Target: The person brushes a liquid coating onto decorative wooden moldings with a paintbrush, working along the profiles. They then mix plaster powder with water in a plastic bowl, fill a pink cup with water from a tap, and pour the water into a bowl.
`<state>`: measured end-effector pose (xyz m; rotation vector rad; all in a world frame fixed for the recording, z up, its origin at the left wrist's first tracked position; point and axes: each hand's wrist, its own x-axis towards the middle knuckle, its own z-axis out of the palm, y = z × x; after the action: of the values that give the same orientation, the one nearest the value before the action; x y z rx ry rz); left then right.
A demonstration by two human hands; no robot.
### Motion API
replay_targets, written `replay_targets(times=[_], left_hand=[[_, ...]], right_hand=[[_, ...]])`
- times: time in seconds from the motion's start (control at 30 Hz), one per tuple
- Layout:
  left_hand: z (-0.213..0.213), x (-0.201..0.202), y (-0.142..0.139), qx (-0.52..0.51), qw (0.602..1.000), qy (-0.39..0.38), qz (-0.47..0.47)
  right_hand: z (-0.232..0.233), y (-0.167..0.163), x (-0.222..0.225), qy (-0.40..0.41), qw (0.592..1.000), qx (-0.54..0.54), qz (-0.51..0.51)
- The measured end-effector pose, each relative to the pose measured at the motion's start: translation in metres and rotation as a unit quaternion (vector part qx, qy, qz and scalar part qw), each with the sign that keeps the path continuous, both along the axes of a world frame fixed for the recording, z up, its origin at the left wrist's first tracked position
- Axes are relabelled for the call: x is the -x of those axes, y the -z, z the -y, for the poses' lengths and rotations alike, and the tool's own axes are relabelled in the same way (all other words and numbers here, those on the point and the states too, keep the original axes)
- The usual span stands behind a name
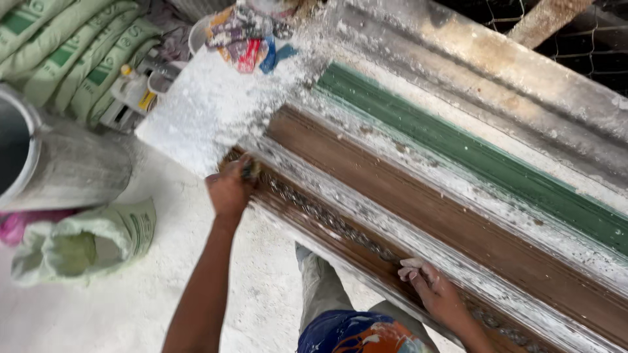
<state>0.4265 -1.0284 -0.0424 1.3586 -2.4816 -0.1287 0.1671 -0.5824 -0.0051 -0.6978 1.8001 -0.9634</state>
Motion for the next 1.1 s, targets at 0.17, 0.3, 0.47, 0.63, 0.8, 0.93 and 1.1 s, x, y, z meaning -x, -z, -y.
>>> replay_targets(times=[0.17,0.3,0.47,0.63,0.8,0.93,1.1], left_hand=[[0.102,0.006,-0.053,0.004,0.996,0.092,0.003],[0.07,0.089,-0.066,-0.313,0.889,0.295,-0.154],[-0.061,0.191,-0.03,-0.207,0.797,0.561,-0.083],[0.013,0.159,-0.003,-0.132,0.795,0.592,-0.009],[0.127,0.115,-0.015,-0.024,0.799,0.588,0.123],[0.176,0.108,-0.049,-0.007,0.764,0.61,0.209],[0.202,0.131,-0.097,-0.008,0.635,0.599,0.488]], right_hand=[[0.045,-0.021,-0.027,0.068,0.997,-0.035,-0.003],[0.062,-0.021,-0.039,0.145,0.989,0.001,-0.018],[0.068,-0.014,-0.043,0.185,0.981,0.004,-0.054],[0.051,-0.008,-0.048,0.255,0.964,0.044,-0.068],[0.033,0.007,-0.059,0.305,0.952,-0.008,-0.032],[0.02,0.014,-0.062,0.297,0.953,-0.011,-0.066],[-0.005,0.012,-0.065,0.334,0.941,-0.048,-0.04]])
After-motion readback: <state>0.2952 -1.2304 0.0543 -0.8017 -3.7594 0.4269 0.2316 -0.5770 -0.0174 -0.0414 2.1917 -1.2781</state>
